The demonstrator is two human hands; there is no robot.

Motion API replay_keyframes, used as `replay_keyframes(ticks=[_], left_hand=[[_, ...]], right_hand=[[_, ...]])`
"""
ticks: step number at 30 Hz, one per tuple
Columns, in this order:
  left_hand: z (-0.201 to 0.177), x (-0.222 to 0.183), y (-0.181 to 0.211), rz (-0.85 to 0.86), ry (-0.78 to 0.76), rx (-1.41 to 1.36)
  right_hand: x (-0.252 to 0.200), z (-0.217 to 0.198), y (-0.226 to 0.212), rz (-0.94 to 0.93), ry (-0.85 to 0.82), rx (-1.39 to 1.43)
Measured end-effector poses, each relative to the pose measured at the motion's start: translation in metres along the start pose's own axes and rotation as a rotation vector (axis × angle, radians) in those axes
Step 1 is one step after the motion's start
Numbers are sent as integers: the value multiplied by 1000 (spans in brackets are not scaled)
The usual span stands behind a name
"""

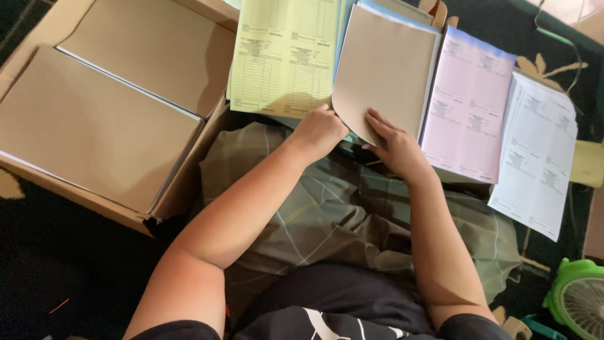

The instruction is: Sorting and packing stacks of colored documents into a cardboard box while sitting on the floor.

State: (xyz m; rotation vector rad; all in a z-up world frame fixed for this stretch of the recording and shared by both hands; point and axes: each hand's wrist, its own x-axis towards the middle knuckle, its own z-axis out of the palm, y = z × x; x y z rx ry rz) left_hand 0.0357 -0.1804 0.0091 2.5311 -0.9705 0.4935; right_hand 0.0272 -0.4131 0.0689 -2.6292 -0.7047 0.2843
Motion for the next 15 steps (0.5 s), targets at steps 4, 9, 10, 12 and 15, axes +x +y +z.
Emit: replay_keyframes(ticks=[4, 9, 10, 12, 15], left_hand=[[5, 0, 0, -13, -30, 46], [19, -1, -5, -43, -98, 43], [16, 0, -4, -44, -102, 41], [11, 1, -2, -56, -121, 46], [16, -1, -2, -37, -29, 48]], right_hand=[[0, 6, 5, 8, 31, -12], [1, 14, 17, 10, 33, -23], [0, 15, 17, 12, 30, -20], [-1, 16, 17, 21, 52, -44], [-2, 17, 16, -7, 56, -47]])
